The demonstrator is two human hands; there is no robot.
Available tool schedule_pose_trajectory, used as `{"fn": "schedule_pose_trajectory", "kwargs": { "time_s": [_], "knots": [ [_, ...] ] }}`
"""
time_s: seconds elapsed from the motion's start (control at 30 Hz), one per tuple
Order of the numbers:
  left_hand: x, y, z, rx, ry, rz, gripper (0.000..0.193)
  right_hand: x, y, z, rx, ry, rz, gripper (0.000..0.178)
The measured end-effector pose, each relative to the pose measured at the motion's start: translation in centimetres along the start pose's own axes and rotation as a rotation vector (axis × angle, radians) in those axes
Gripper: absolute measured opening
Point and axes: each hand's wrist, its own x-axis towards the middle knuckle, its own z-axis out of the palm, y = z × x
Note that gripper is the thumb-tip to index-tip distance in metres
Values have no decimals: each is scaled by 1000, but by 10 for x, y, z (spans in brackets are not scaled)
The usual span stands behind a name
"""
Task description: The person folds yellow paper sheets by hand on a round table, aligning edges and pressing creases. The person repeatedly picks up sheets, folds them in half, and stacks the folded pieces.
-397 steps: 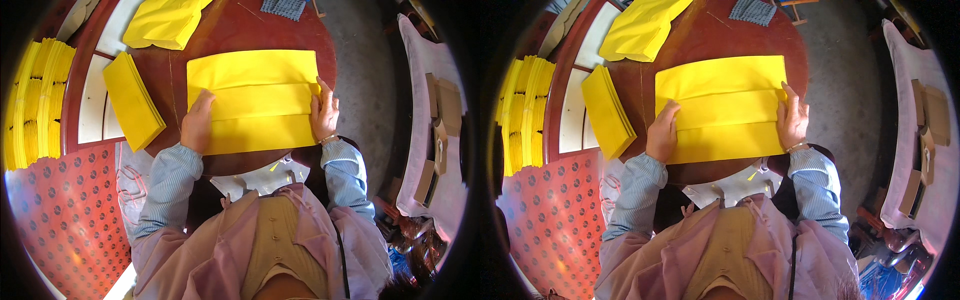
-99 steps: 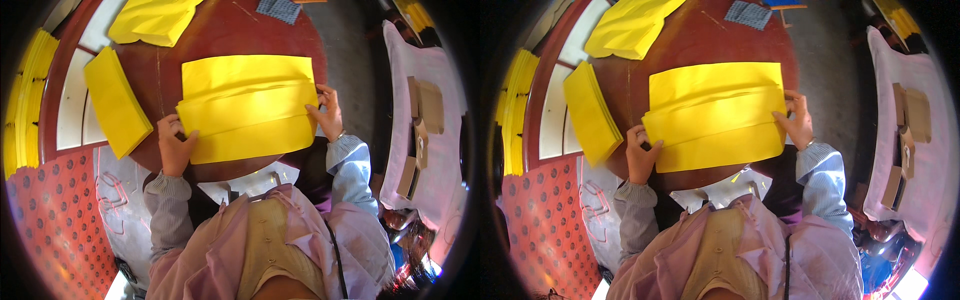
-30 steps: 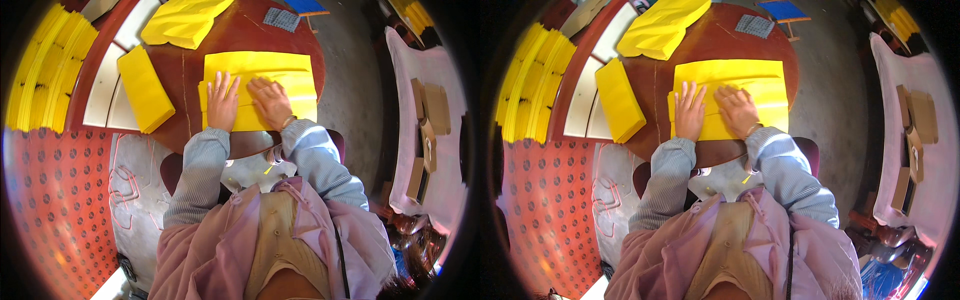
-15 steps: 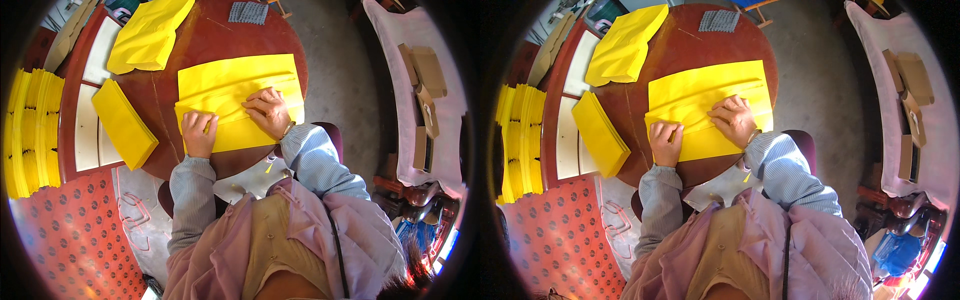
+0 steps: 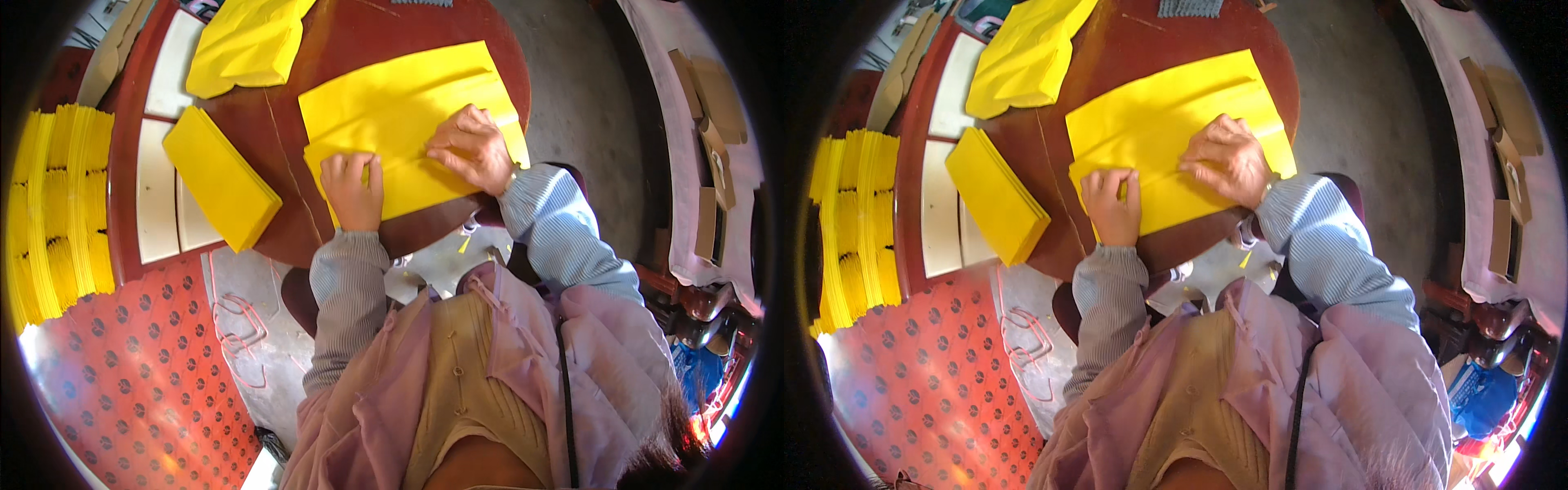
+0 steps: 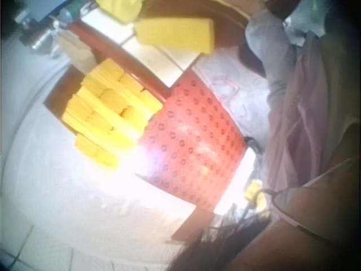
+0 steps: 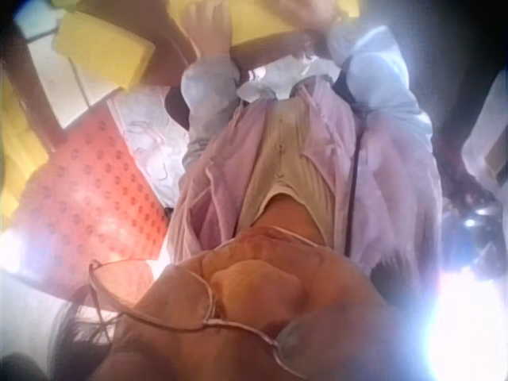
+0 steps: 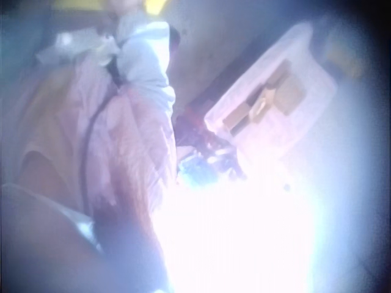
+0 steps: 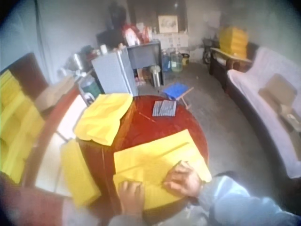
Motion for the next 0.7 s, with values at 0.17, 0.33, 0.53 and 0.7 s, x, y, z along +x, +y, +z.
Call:
{"fn": "schedule_pose_trajectory", "kwargs": {
  "time_s": [0.17, 0.33, 0.53, 0.7],
  "knots": [
    [-10, 13, -40, 16, 192, 98, 13, -126, -75, 35, 453, -884, 207, 21],
    [-40, 14, -71, 171, 369, 27, 16, -209, -39, 67, 164, -1287, 291, 19],
    [-31, -4, -71, 245, 333, -78, 14, -205, 9, 74, 171, -1266, 300, 19],
    [-9, -23, -59, 309, 123, -108, 17, -179, 31, 45, 222, -1263, 325, 18]
  ]
}}
